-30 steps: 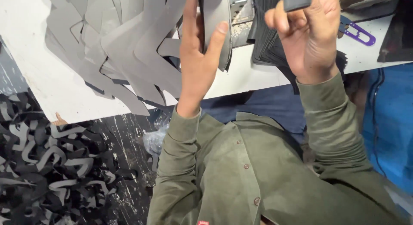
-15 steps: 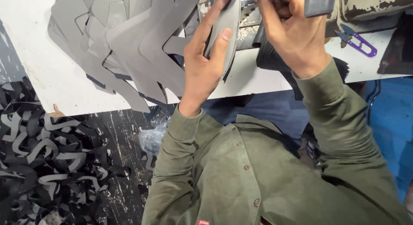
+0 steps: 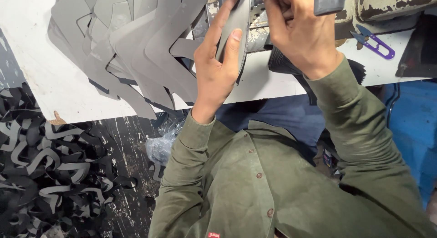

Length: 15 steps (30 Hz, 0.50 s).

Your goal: Aligning and stitching shoe upper components using an industrial sewing machine.

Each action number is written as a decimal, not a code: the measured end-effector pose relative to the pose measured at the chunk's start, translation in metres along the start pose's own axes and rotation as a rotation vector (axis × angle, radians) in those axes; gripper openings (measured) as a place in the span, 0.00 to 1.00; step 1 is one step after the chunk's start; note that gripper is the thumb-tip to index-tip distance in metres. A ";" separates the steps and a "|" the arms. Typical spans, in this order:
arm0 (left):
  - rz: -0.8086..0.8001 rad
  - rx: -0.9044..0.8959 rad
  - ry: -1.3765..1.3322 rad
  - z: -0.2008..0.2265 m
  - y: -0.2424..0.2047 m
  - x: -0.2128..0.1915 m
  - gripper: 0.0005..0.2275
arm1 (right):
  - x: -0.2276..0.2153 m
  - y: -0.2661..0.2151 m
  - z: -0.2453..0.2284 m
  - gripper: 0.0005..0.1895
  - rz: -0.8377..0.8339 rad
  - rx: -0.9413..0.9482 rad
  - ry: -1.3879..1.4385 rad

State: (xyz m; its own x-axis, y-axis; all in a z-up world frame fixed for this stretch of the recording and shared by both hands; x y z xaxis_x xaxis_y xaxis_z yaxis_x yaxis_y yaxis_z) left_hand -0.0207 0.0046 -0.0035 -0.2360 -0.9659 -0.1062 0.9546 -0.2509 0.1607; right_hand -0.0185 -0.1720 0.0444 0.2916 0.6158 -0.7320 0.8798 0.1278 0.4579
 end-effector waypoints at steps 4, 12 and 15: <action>-0.009 0.010 -0.032 -0.003 0.002 -0.001 0.16 | 0.003 -0.002 0.005 0.06 -0.004 -0.012 -0.017; -0.013 -0.007 -0.070 -0.005 0.002 0.000 0.17 | 0.011 -0.016 0.021 0.10 0.093 -0.109 0.010; 0.004 0.015 -0.031 -0.006 0.002 0.001 0.17 | 0.007 -0.010 0.014 0.10 0.056 -0.084 -0.007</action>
State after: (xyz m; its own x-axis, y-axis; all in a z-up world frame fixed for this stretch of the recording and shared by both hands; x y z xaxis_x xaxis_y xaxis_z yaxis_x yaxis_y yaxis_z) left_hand -0.0178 0.0032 -0.0089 -0.2379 -0.9684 -0.0754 0.9527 -0.2477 0.1758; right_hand -0.0200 -0.1798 0.0271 0.3422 0.6181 -0.7077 0.8278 0.1581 0.5384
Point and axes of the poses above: each hand's wrist, its own y-axis towards the middle knuckle, its own x-axis out of the palm, z = x × y, the point moved 3 cm from there along y, towards the middle knuckle, and after that the axes turned 1 degree about -y, right-handed, at the moved point
